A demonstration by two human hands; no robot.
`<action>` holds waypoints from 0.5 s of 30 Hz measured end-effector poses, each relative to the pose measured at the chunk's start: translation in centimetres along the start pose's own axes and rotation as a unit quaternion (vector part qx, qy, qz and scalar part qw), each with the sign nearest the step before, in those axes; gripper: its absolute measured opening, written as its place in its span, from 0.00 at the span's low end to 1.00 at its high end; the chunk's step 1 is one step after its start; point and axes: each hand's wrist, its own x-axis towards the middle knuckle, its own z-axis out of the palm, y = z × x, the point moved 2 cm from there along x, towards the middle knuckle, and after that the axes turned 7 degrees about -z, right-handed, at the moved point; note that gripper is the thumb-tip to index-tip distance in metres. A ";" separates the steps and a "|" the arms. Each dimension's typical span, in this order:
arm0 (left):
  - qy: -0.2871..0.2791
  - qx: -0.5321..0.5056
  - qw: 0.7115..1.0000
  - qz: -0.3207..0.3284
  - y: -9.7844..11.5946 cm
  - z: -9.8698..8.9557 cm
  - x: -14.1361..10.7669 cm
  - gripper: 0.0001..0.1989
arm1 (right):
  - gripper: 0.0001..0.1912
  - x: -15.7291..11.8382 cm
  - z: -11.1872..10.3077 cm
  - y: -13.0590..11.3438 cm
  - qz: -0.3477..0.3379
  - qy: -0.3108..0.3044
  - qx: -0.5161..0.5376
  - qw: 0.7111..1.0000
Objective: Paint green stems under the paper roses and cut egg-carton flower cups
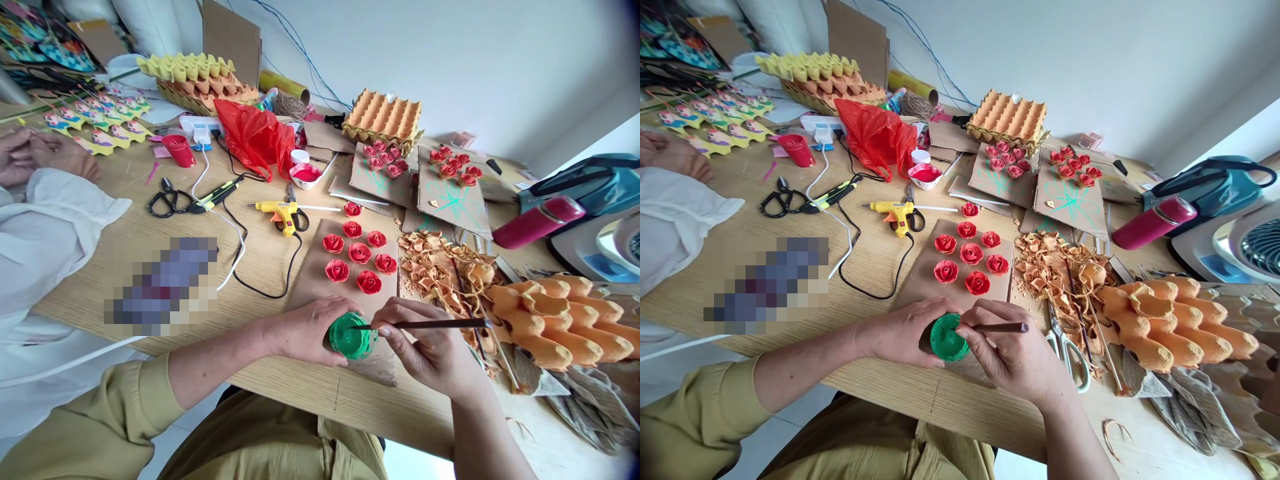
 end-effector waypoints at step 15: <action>0.006 -0.001 1.000 0.009 0.3 -0.1 0.0 0.33 | 0.10 0.2 -0.1 -0.1 -0.001 -0.026 0.021 0.999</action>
